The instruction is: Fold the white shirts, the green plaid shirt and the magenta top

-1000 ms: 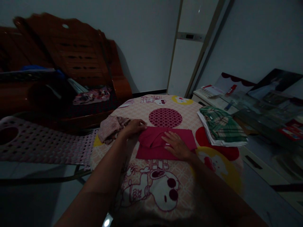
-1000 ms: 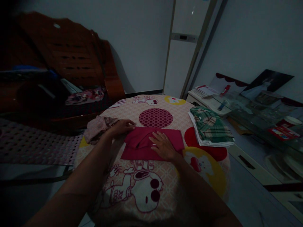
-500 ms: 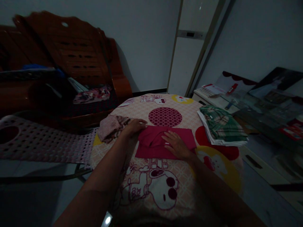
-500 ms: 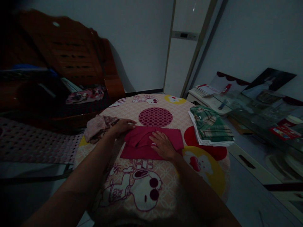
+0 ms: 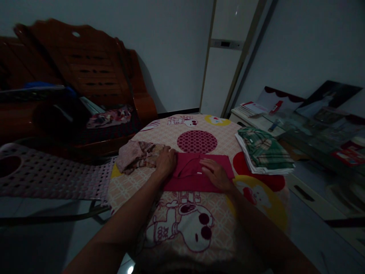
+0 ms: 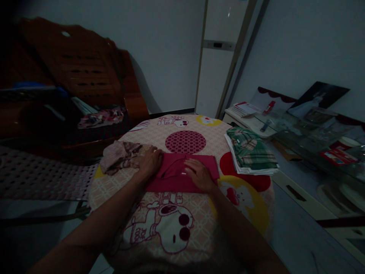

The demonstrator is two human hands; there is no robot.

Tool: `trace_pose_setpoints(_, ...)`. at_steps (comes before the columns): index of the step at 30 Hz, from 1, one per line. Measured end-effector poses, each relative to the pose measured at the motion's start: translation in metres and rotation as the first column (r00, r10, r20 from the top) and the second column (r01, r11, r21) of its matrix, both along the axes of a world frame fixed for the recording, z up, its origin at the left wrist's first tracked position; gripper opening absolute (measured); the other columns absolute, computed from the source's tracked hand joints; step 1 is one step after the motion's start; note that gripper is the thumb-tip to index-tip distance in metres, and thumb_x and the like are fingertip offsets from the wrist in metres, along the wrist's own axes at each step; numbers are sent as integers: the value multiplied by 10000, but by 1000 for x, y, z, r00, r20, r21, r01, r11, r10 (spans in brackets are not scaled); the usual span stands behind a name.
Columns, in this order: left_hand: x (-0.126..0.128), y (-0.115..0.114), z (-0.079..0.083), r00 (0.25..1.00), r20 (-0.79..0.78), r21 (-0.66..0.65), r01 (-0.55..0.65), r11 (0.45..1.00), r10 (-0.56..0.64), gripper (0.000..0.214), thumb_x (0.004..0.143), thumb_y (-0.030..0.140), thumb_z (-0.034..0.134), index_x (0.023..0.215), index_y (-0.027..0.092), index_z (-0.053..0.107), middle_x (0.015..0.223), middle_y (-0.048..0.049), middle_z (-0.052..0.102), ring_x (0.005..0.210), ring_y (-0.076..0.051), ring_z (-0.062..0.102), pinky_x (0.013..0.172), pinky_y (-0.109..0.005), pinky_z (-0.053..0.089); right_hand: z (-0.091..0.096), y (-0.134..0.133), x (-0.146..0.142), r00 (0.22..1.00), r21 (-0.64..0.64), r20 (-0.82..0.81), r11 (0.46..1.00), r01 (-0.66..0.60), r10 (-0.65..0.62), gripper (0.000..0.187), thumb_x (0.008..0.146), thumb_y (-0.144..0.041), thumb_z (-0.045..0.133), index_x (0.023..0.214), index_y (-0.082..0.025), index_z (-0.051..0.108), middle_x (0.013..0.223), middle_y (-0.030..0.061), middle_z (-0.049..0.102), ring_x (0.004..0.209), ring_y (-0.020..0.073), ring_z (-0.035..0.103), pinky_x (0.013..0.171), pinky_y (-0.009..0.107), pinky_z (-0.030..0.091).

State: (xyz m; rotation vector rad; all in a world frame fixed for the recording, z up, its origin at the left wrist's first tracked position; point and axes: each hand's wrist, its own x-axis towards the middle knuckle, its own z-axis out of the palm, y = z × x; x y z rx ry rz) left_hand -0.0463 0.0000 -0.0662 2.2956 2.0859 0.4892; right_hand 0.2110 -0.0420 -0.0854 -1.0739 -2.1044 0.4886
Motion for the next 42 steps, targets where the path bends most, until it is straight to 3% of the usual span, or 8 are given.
trace_pose_setpoints(5,-6,5,-5,994,-54,-39,93,995,-95,386,999,260,347,1089,143,704,1107,-180,659,1102,-325,582,924,-438,477,-6,18,34,955,67,-92,955,289,-282,371,973,-350,462,1199,-212,722,1208,114,725,1144,250,651,1049,447,489)
trace_pose_setpoints(9,-10,14,-12,997,-19,-27,73,997,-74,375,998,288,369,1091,156,708,1113,-158,662,1081,-290,589,955,-412,469,-31,40,71,854,158,-3,843,514,-520,429,920,-353,462,1176,-111,708,1213,210,695,1171,315,614,1065,516,454)
trace_pose_setpoints(12,-16,22,-19,995,21,-6,99,995,-99,413,1008,287,335,1111,136,705,1115,-165,669,1092,-280,592,1005,-422,454,-50,52,89,814,143,81,815,562,-576,437,903,-357,461,1176,-108,694,1222,228,683,1189,337,595,1062,535,443)
trace_pose_setpoints(22,-42,38,-9,956,136,-74,270,960,-259,307,852,231,521,1080,160,713,1107,-126,723,1131,-282,616,1051,-398,451,-52,62,98,848,37,144,859,511,-510,293,828,-443,615,993,-212,686,1265,167,653,1252,347,545,1070,553,403)
trace_pose_setpoints(31,-45,43,-2,957,219,-114,216,970,-188,146,749,278,624,859,182,634,951,-110,681,924,-271,634,857,-368,490,-23,51,84,859,-174,-190,877,448,-476,241,646,-381,720,719,-229,548,835,42,677,838,229,623,839,397,507)
trace_pose_setpoints(36,-48,37,-4,849,509,-91,219,971,-144,198,723,353,624,839,196,593,821,-30,645,810,-214,588,747,-322,481,-6,42,73,769,-344,-359,841,417,-528,341,586,-387,783,827,-211,618,778,18,689,742,198,636,735,340,524)
trace_pose_setpoints(39,-48,34,-1,728,680,-163,270,949,-90,292,696,452,658,794,184,598,761,-15,624,738,-187,564,646,-276,452,2,38,73,728,-531,-424,799,283,-540,474,551,-419,835,933,-181,685,907,66,751,813,219,686,747,343,547)
trace_pose_setpoints(42,-49,33,5,703,710,-275,328,904,-39,380,684,551,671,683,180,588,667,-4,580,638,-158,509,567,-257,387,6,34,76,746,-678,-415,724,128,-521,439,576,-443,835,890,-154,731,884,89,773,772,229,708,716,347,566)
